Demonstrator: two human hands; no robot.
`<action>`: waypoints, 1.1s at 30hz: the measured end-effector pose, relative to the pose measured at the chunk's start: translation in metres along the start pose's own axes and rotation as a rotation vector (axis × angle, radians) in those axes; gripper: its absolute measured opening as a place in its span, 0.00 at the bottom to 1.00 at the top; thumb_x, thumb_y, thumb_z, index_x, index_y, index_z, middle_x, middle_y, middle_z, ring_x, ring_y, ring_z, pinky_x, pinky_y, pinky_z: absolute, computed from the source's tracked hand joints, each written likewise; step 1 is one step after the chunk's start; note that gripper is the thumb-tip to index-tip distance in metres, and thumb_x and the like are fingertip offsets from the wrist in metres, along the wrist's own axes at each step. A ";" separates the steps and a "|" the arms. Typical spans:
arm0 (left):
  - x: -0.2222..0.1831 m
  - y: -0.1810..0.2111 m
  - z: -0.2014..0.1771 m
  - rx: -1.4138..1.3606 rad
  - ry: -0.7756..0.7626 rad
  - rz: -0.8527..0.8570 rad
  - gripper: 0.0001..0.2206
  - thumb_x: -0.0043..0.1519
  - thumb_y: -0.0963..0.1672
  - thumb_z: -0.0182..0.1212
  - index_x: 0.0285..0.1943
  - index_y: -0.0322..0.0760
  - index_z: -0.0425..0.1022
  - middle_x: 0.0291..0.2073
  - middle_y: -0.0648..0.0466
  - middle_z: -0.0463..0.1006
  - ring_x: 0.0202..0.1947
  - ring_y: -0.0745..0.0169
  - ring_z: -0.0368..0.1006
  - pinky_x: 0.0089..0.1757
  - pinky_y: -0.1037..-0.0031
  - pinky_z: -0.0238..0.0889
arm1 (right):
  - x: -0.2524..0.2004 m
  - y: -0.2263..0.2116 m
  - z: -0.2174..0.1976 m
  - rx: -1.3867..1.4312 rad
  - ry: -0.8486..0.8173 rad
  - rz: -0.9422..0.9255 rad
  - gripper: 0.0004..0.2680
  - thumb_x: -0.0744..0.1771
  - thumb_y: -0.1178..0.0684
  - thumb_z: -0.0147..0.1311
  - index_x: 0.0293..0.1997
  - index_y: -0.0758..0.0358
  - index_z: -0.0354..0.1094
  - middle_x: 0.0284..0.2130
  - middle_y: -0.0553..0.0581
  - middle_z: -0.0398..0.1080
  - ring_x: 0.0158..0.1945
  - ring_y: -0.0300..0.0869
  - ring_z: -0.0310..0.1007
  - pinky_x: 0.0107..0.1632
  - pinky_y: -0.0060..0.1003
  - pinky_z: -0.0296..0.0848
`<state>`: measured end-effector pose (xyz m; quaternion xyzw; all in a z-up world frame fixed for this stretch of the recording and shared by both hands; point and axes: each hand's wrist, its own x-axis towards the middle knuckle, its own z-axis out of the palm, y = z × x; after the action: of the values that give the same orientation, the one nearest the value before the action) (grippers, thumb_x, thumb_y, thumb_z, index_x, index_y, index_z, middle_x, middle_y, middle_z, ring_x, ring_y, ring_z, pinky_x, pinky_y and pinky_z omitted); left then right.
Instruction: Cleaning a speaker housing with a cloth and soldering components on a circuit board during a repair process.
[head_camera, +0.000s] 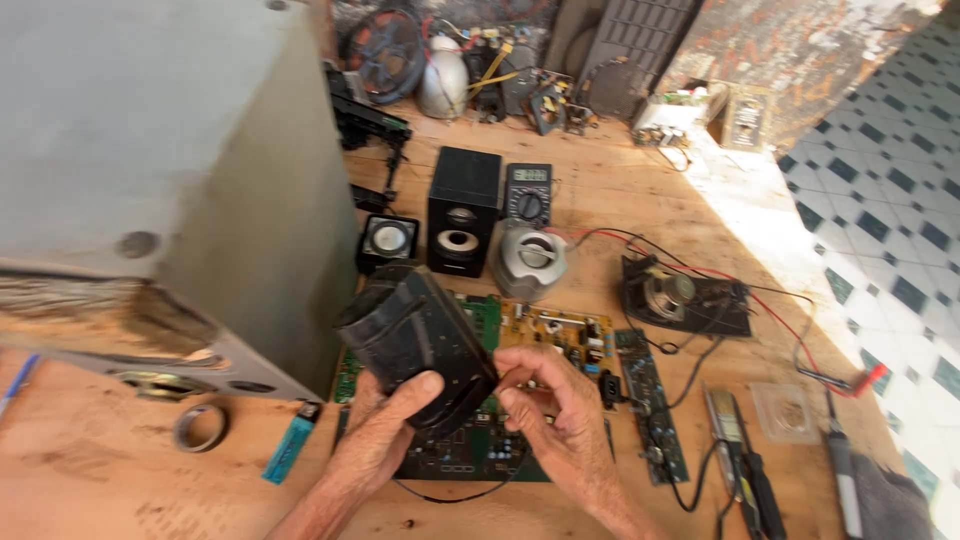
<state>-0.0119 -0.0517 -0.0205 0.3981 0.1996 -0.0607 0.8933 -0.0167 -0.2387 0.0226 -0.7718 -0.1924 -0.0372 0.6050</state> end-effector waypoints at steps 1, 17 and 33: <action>-0.007 0.009 0.010 0.003 -0.018 -0.018 0.27 0.47 0.38 0.65 0.60 0.25 0.72 0.48 0.40 0.80 0.46 0.45 0.74 0.45 0.53 0.68 | -0.007 -0.008 -0.005 -0.013 0.020 0.010 0.12 0.68 0.52 0.51 0.56 0.62 0.67 0.35 0.56 0.69 0.29 0.36 0.73 0.31 0.27 0.85; -0.048 0.001 0.005 -0.300 -0.085 -0.052 0.26 0.68 0.38 0.70 0.71 0.42 0.60 0.63 0.46 0.71 0.61 0.46 0.68 0.56 0.52 0.60 | -0.223 0.116 -0.245 -1.332 1.056 0.409 0.11 0.67 0.55 0.56 0.51 0.66 0.76 0.40 0.64 0.73 0.47 0.56 0.66 0.45 0.51 0.66; -0.052 0.045 0.071 -0.005 0.339 -0.596 0.31 0.56 0.45 0.40 0.73 0.44 0.62 0.65 0.46 0.70 0.64 0.41 0.63 0.63 0.50 0.51 | -0.238 0.158 -0.367 -1.324 0.838 1.161 0.19 0.65 0.57 0.43 0.62 0.48 0.72 0.45 0.76 0.76 0.48 0.72 0.74 0.45 0.62 0.73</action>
<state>-0.0259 -0.0760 0.0745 0.3243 0.4530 -0.2515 0.7914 -0.1178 -0.6773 -0.0946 -0.8546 0.5085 -0.1054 -0.0074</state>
